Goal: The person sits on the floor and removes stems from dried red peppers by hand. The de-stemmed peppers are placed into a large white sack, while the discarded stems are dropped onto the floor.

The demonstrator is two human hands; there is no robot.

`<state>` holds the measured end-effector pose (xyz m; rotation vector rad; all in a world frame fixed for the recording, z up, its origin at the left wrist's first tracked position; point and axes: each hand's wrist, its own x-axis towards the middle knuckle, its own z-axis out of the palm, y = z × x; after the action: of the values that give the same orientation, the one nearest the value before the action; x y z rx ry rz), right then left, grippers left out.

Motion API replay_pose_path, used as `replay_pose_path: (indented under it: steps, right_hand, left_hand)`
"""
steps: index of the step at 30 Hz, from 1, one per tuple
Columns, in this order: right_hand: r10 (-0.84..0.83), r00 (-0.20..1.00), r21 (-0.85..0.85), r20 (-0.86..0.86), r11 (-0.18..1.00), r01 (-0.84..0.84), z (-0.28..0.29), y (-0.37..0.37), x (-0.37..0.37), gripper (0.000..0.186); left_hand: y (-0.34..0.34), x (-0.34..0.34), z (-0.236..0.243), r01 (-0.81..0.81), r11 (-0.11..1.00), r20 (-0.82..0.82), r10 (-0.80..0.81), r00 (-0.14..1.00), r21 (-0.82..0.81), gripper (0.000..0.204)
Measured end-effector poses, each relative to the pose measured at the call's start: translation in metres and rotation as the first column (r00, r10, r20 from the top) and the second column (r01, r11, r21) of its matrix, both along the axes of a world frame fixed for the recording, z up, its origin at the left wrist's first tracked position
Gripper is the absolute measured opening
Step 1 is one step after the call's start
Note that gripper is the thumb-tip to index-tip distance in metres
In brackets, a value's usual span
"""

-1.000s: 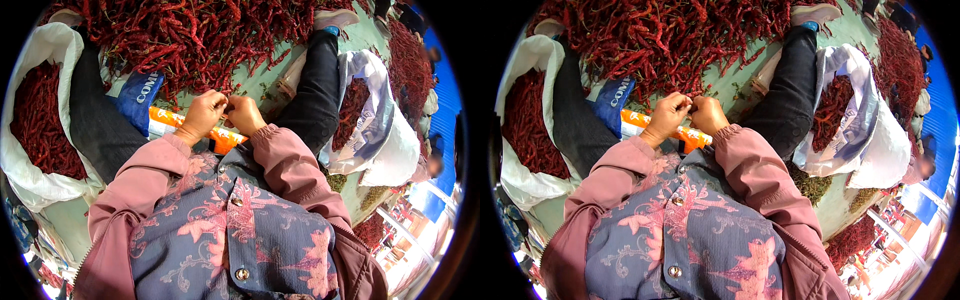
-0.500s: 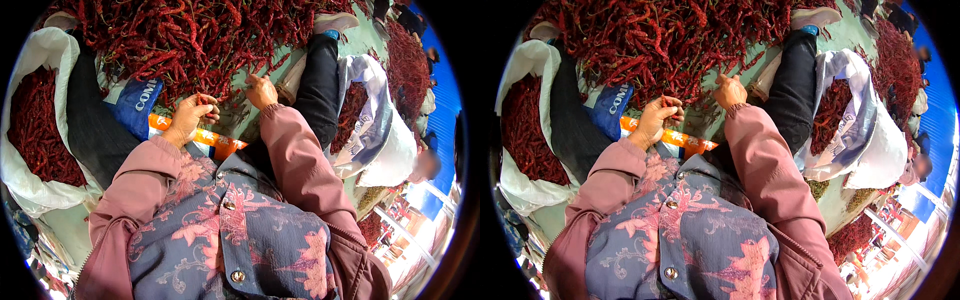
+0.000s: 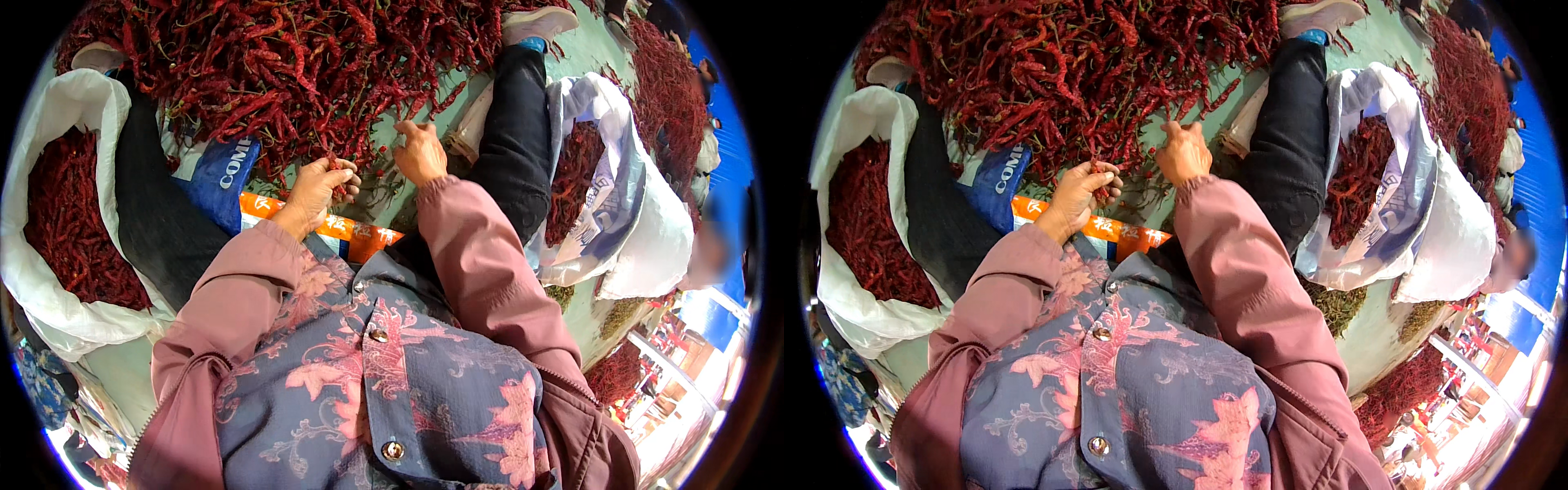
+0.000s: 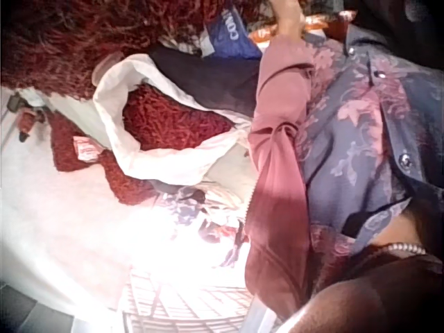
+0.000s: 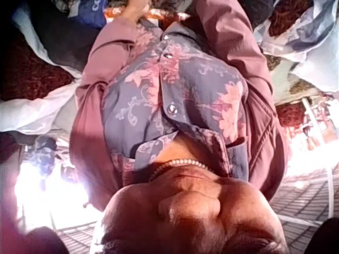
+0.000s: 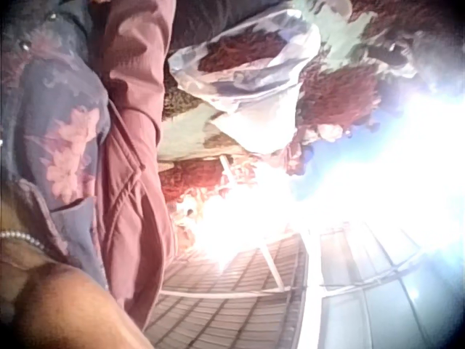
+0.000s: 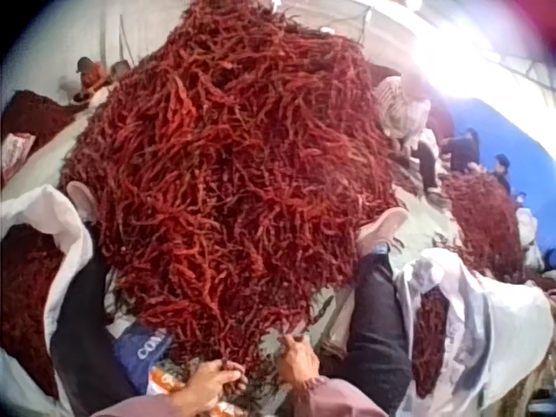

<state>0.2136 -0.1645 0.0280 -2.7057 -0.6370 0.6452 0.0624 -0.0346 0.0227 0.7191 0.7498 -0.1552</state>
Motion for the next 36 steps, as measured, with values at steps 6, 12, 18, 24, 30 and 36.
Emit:
replay_pose_path:
  steps: [6,12,18,24,30,36]
  right_hand:
    - [-0.036,0.997,-0.033,-0.066,0.999,0.034,-0.008,-0.001,0.009,0.034]
    - [0.134,0.978,0.483,-0.161,0.875,-0.040,0.026,-0.034,-0.049,0.026]
    - [0.243,0.939,0.660,-0.245,0.751,-0.022,0.054,-0.050,-0.082,0.017]
    - [0.100,0.883,0.559,-0.459,0.805,0.199,0.035,-0.076,-0.070,0.020]
    - [0.140,0.899,0.585,-0.414,0.798,0.145,0.043,-0.072,-0.067,0.017]
    - [0.150,0.901,0.583,-0.408,0.802,0.130,0.024,-0.063,-0.071,0.017]
  left_hand:
    - [0.004,-0.001,0.000,0.010,1.000,-0.023,-0.009,1.000,0.025,0.010]
    - [-0.004,0.018,-0.005,-0.007,1.000,0.021,0.007,1.000,-0.010,0.012]
    - [-0.006,0.037,0.021,-0.008,0.995,0.084,0.016,0.996,-0.100,0.016]
    - [-0.050,0.123,0.102,0.063,0.998,0.316,-0.065,0.947,0.016,0.021]
    - [-0.099,0.158,0.145,0.145,0.904,0.348,-0.297,0.889,0.401,0.033]
    - [-0.006,0.047,0.039,0.110,0.944,-0.025,-0.107,0.994,0.311,0.020]
